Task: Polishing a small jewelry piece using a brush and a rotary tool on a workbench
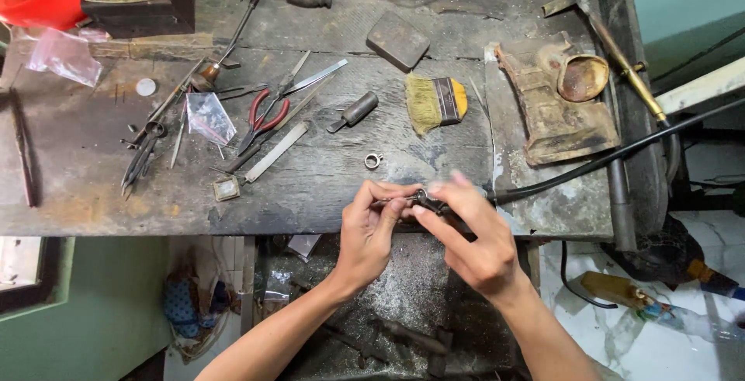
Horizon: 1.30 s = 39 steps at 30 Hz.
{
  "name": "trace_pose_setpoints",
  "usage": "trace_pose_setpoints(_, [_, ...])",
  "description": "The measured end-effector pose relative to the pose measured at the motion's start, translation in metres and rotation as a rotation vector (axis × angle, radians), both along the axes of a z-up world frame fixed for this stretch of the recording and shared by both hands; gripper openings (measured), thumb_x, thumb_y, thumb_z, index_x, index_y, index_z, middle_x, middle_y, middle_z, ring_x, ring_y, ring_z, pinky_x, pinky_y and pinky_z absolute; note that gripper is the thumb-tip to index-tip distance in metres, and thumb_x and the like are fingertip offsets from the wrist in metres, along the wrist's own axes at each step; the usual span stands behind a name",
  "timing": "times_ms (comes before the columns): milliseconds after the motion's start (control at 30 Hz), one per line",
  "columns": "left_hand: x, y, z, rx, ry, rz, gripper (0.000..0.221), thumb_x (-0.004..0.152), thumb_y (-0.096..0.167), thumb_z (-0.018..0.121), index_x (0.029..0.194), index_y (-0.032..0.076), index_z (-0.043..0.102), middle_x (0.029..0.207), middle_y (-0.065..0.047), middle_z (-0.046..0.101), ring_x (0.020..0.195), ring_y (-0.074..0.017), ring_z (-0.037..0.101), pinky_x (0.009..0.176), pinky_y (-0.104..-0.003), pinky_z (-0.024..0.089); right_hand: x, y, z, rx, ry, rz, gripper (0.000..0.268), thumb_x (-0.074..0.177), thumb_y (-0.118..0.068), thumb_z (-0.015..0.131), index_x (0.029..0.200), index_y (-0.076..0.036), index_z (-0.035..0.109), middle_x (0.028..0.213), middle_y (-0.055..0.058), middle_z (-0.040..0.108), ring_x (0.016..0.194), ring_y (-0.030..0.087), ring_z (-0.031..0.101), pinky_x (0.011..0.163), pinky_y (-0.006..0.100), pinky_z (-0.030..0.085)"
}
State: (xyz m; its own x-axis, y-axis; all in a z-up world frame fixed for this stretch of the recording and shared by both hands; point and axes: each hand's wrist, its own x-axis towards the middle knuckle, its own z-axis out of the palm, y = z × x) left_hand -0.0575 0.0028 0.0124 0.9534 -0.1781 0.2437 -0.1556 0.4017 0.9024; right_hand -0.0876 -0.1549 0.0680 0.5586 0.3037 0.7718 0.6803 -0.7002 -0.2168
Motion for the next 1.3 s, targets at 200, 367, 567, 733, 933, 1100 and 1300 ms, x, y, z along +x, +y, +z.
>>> trace_pose_setpoints(200, [-0.008,0.005,0.026,-0.042,0.045,-0.105,0.013,0.108,0.005,0.044,0.098,-0.004,0.044,0.111,-0.033,0.070,0.092,-0.0366,0.076,0.076,-0.044,0.068,0.012,-0.026,-0.048,-0.052,-0.157,0.049,0.020,0.098,-0.012,0.064,0.109,-0.013,0.081,0.120,0.025,0.072,0.086,0.039,0.072,0.072,0.053,0.060])
trace_pose_setpoints(367, [0.021,0.033,0.032,0.476,-0.164,0.058,0.008,0.098,0.004,0.061,0.090,0.004,0.060,0.090,-0.017,0.076,0.078,-0.0311,0.077,0.063,-0.036,0.064,0.004,-0.030,-0.053,-0.111,-0.141,-0.018,0.023,0.095,-0.001,0.064,0.108,-0.010,0.081,0.108,0.021,0.074,0.069,0.029,0.068,0.057,0.041,0.059])
trace_pose_setpoints(567, [0.106,0.068,0.008,1.051,-0.408,0.283,0.014,0.095,0.013,0.071,0.093,0.004,0.060,0.086,-0.015,0.064,0.085,-0.0341,0.065,0.070,-0.043,0.058,0.006,-0.040,-0.019,-0.254,-0.075,-0.221,0.015,0.095,-0.004,0.072,0.108,-0.006,0.080,0.107,0.016,0.072,0.072,0.027,0.068,0.060,0.039,0.059])
trace_pose_setpoints(733, [0.125,0.059,-0.001,1.328,-0.484,0.220,0.007,0.095,0.005,0.059,0.098,0.006,0.053,0.089,-0.015,0.061,0.093,-0.0351,0.061,0.073,-0.049,0.057,0.007,-0.058,-0.037,-0.250,-0.073,-0.298,0.021,0.096,-0.015,0.077,0.114,-0.004,0.079,0.106,0.016,0.071,0.075,0.029,0.069,0.065,0.041,0.057])
trace_pose_setpoints(933, [0.150,0.079,0.014,1.093,-0.556,0.298,0.012,0.088,-0.004,0.068,0.091,-0.003,0.057,0.077,-0.027,0.065,0.076,-0.0482,0.066,0.068,-0.058,0.050,0.003,-0.067,-0.059,-0.230,-0.028,-0.315,0.019,0.092,-0.012,0.081,0.110,-0.008,0.081,0.102,0.014,0.073,0.070,0.027,0.067,0.064,0.039,0.058])
trace_pose_setpoints(1100, [0.160,0.075,0.002,1.119,-0.531,0.286,0.013,0.089,-0.001,0.070,0.089,0.002,0.057,0.078,-0.022,0.065,0.079,-0.0450,0.067,0.070,-0.053,0.051,0.004,-0.068,-0.067,-0.238,-0.025,-0.333,0.016,0.094,-0.012,0.079,0.110,-0.011,0.081,0.103,0.012,0.073,0.072,0.027,0.067,0.068,0.039,0.057])
trace_pose_setpoints(1300, [0.156,0.077,0.004,1.287,-0.505,0.374,0.007,0.098,0.013,0.065,0.095,0.008,0.061,0.087,-0.013,0.061,0.082,-0.0390,0.066,0.068,-0.048,0.054,0.003,-0.070,-0.067,-0.237,-0.028,-0.344,0.018,0.095,-0.014,0.078,0.112,-0.013,0.081,0.106,0.011,0.072,0.074,0.027,0.067,0.070,0.040,0.057])
